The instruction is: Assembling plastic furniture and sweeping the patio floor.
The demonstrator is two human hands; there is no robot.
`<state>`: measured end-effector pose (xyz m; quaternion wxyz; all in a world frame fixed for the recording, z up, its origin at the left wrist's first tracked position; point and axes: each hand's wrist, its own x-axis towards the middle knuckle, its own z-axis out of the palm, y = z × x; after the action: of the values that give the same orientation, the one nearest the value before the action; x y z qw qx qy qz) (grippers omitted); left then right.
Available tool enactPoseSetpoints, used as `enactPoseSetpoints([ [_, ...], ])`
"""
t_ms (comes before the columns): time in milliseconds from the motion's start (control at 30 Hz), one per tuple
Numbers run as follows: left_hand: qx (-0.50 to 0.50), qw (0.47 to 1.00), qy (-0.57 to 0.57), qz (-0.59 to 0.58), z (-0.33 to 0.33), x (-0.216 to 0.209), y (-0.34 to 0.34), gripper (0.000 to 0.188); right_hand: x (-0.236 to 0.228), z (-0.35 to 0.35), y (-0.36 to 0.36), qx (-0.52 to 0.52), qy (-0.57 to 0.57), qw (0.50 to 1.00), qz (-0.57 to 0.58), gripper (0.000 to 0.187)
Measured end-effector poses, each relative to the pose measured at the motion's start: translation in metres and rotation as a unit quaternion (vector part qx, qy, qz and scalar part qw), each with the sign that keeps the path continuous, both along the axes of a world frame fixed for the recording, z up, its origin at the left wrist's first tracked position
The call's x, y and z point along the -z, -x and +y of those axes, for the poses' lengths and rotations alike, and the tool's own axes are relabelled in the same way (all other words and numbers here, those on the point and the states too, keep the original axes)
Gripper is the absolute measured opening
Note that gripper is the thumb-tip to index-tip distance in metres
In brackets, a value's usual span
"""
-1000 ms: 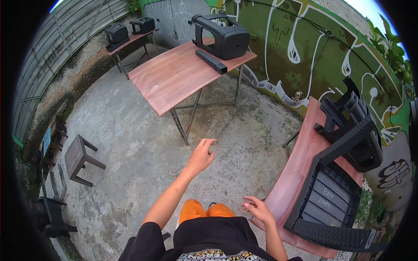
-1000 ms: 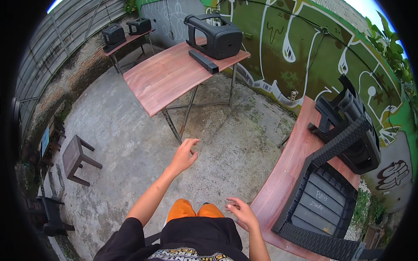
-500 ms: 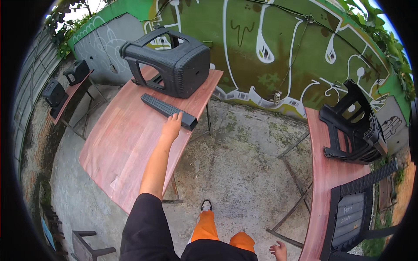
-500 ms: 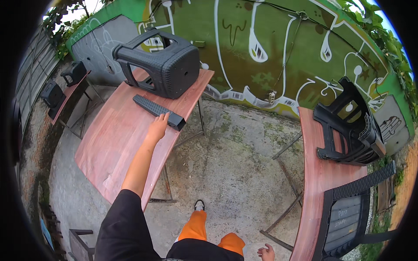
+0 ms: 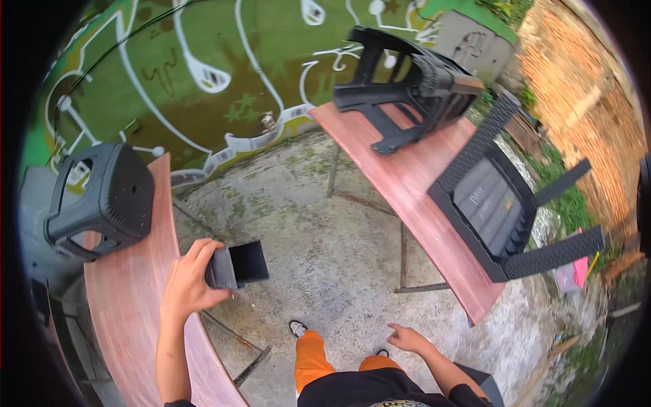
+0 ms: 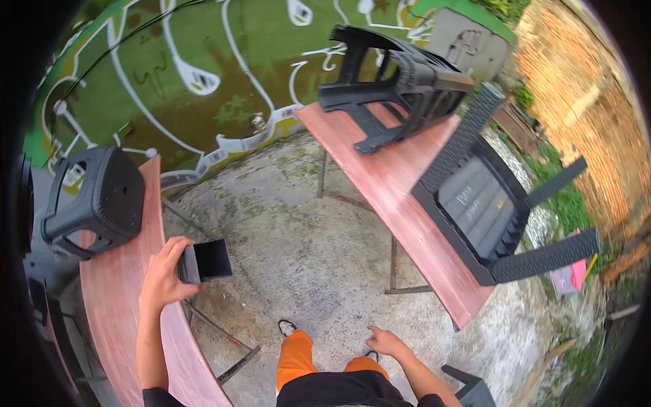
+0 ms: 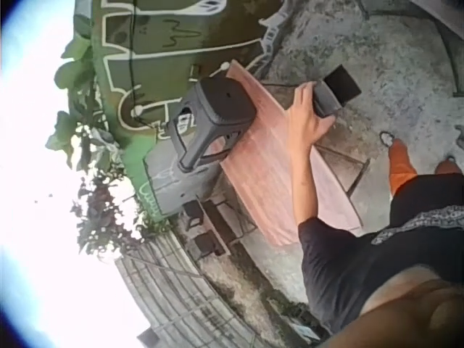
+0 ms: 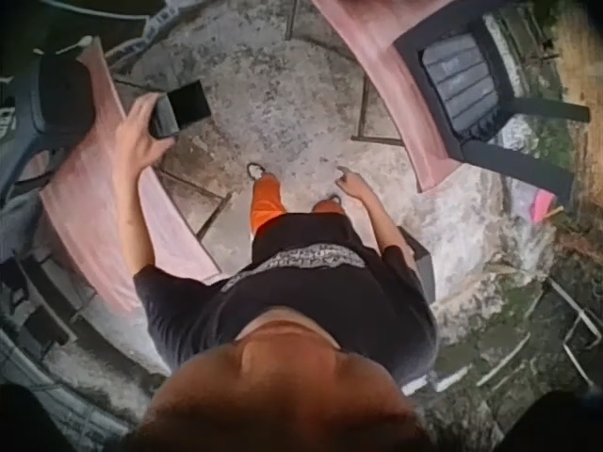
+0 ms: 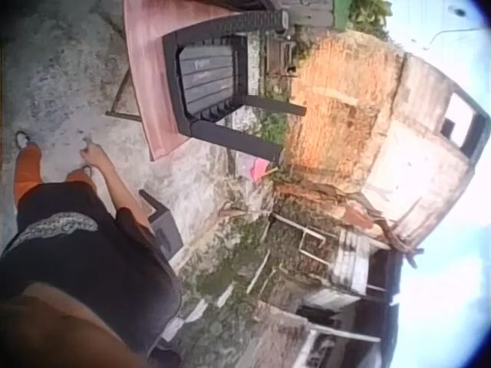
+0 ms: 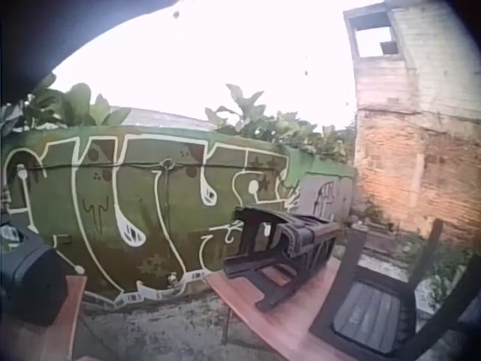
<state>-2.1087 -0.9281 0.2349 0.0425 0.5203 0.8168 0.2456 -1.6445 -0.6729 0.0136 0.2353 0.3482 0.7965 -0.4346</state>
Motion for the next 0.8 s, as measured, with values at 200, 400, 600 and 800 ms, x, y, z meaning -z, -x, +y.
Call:
enactPoseSetpoints([
  [200,0.304,0.916,-0.131,-0.226,0.153,-0.080,-0.244,0.067,-0.122,0.011,-0.056,0.070,0.184,0.933,0.302,0.094],
  [400,0.387,0.765,-0.130,-0.498,0.278,-0.074,-0.505,0.064,-0.189,0.025,-0.308,0.276,0.078,0.903,0.320,0.086],
  [600,0.322,0.671,-0.079,-0.663,0.405,-0.078,-0.674,0.057,-0.233,0.073,-0.491,0.479,0.068,0.777,0.402,0.078],
  [800,0.202,0.643,-0.071,-0.736,0.529,-0.053,-0.733,0.050,-0.237,0.196,-0.559,0.418,0.060,0.838,0.347,0.088],
])
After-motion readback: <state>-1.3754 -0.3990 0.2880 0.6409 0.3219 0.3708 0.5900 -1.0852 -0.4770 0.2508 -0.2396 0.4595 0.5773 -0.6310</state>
